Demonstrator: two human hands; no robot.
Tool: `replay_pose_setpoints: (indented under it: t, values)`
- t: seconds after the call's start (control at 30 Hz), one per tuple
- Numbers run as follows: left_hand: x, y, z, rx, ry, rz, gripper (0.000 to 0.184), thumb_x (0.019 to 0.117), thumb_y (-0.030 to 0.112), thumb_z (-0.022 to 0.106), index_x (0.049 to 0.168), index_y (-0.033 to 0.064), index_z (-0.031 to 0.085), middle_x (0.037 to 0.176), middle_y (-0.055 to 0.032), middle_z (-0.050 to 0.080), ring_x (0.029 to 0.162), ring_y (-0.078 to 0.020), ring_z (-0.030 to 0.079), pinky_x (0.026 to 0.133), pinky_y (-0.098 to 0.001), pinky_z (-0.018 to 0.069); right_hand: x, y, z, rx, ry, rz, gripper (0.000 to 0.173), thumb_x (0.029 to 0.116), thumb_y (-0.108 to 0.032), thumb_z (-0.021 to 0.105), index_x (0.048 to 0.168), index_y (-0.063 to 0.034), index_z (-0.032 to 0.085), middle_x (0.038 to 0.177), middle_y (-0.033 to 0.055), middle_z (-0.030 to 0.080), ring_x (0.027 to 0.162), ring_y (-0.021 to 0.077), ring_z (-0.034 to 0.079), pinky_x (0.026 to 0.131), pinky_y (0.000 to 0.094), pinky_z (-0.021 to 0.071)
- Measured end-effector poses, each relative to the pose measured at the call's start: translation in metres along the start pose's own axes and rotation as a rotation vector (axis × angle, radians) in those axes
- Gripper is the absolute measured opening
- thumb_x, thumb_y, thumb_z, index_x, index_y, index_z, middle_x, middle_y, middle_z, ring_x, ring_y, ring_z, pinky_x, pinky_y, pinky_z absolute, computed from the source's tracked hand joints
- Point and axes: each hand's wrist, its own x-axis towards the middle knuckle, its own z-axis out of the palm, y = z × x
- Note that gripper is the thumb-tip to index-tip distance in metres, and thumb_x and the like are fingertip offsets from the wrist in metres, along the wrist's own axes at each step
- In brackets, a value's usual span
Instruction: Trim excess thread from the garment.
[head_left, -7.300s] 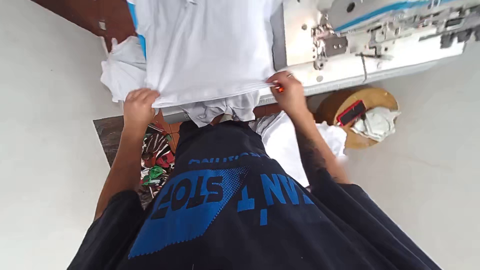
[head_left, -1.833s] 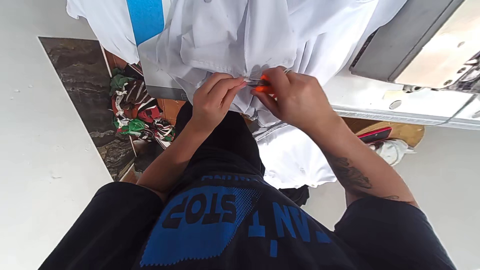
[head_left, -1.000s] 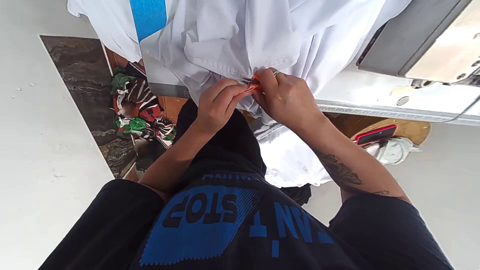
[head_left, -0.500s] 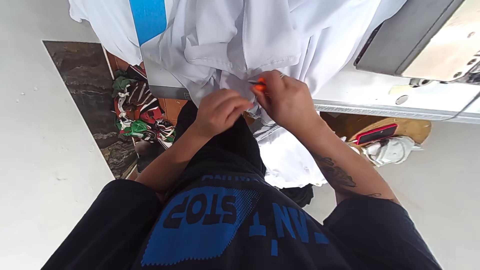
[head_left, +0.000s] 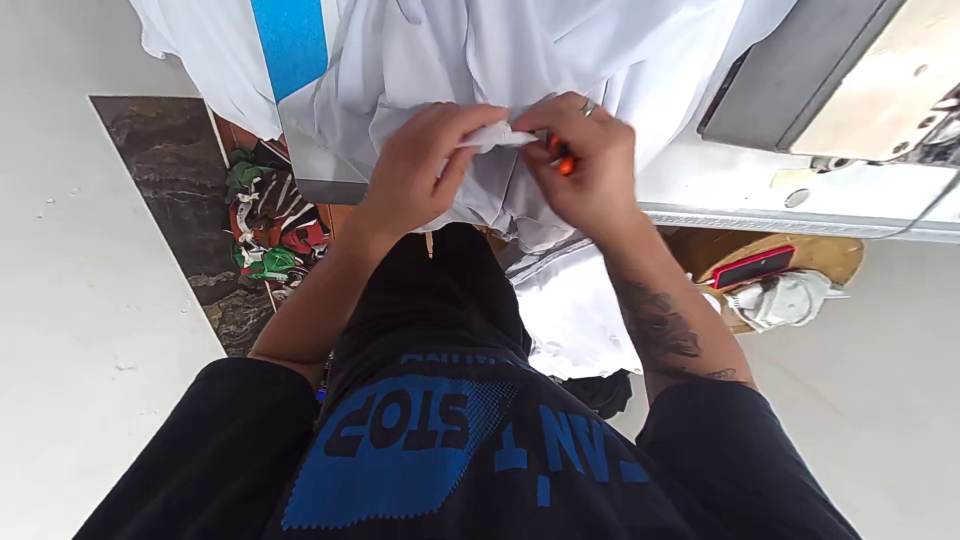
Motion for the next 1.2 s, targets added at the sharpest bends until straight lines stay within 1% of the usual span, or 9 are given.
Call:
replay_pose_setpoints:
  t: [0.13,0.33,0.53,0.67,0.87,0.97,1.03,1.1,1.2]
  values:
    - [0.020,-0.005,-0.028,-0.429,-0.093,-0.168,0.013,0.1018,0.006,0.054,0.113,0.0004,0.056,0.082,0.0143,0.066,0.073,0.0122,0.057,0.067,-0.0093,0.0493,0.006,0.002,-0.028,0.609,-0.165,0.215,0.014,0.1023,-0.011,0.054,0.099,-0.0084,0.067,0.084,-0.0135,0.060,0.062,-0.0100,0.049,0.055,0.0100,0.0430]
    - [0.024,-0.001,-0.013,-0.082,0.032,0.039,0.025,0.1035,0.009,0.058,0.116,-0.0077,0.070,0.113,-0.0215,0.069,0.105,-0.0178,0.066,0.093,-0.0272,0.0527,0.009,-0.002,-0.029,0.864,-0.204,0.351,0.019,0.1029,-0.011,0.050,0.099,-0.0174,0.068,0.066,-0.0176,0.057,0.050,-0.0054,0.048,0.048,0.0138,0.0447]
    - [0.023,0.019,0.016,-0.240,0.193,-0.031,0.011,0.0930,0.005,0.074,0.098,-0.0045,0.078,0.112,-0.0207,0.071,0.103,-0.0163,0.069,0.093,-0.0254,0.0559,0.009,-0.005,-0.034,0.669,-0.185,0.263,0.018,0.1028,-0.010,0.055,0.112,-0.0045,0.069,0.095,-0.0113,0.062,0.064,-0.0087,0.050,0.055,0.0100,0.0443]
    - [0.021,0.025,0.022,-0.363,0.279,-0.143,0.011,0.0966,0.002,0.067,0.092,-0.0049,0.075,0.112,-0.0149,0.070,0.105,-0.0112,0.067,0.090,-0.0228,0.0556,0.013,-0.009,-0.037,0.808,-0.184,0.448,0.016,0.1031,-0.012,0.052,0.102,-0.0164,0.068,0.065,-0.0181,0.058,0.050,-0.0056,0.050,0.048,0.0134,0.0460]
    - [0.024,0.039,0.018,-0.819,0.400,-0.694,0.018,0.1062,0.004,0.047,0.098,0.0072,0.062,0.101,0.0014,0.071,0.092,-0.0108,0.073,0.087,-0.0325,0.0622,0.015,-0.003,-0.039,0.874,-0.114,0.642,0.022,0.1053,-0.013,0.046,0.097,-0.0191,0.065,0.059,-0.0152,0.055,0.044,-0.0034,0.048,0.045,0.0140,0.0467]
    - [0.009,0.034,0.006,-0.843,0.410,-0.477,0.030,0.1091,0.013,0.039,0.097,0.0154,0.065,0.094,0.0061,0.072,0.094,-0.0103,0.071,0.090,-0.0338,0.0585,0.014,-0.003,-0.041,0.880,-0.072,0.666,0.022,0.1060,-0.013,0.046,0.096,-0.0189,0.064,0.059,-0.0149,0.054,0.045,-0.0032,0.048,0.045,0.0137,0.0468]
    - [-0.009,0.034,-0.008,-0.736,0.172,-0.199,0.042,0.1105,0.037,0.039,0.079,0.0208,0.062,0.080,0.0104,0.065,0.082,-0.0019,0.065,0.078,-0.0234,0.0561,0.014,-0.003,-0.042,0.903,-0.060,0.682,0.022,0.1062,-0.012,0.045,0.096,-0.0185,0.064,0.058,-0.0146,0.054,0.045,-0.0034,0.048,0.046,0.0131,0.0463]
    - [-0.016,0.038,-0.013,-0.621,-0.176,0.030,0.060,0.1089,0.050,0.040,0.069,0.0089,0.056,0.069,-0.0027,0.063,0.070,-0.0061,0.062,0.065,-0.0214,0.0502,0.015,-0.004,-0.043,0.920,-0.070,0.678,0.024,0.1062,-0.012,0.044,0.095,-0.0183,0.064,0.058,-0.0147,0.055,0.045,-0.0039,0.048,0.046,0.0124,0.0456]
    - [-0.008,0.041,-0.006,-0.059,-0.052,0.105,0.040,0.1052,0.028,0.058,0.083,-0.0037,0.069,0.084,-0.0164,0.072,0.081,-0.0164,0.071,0.074,-0.0266,0.0573,0.016,-0.007,-0.044,0.928,-0.096,0.670,0.023,0.1060,-0.012,0.045,0.096,-0.0180,0.065,0.058,-0.0145,0.055,0.045,-0.0035,0.049,0.046,0.0132,0.0474]
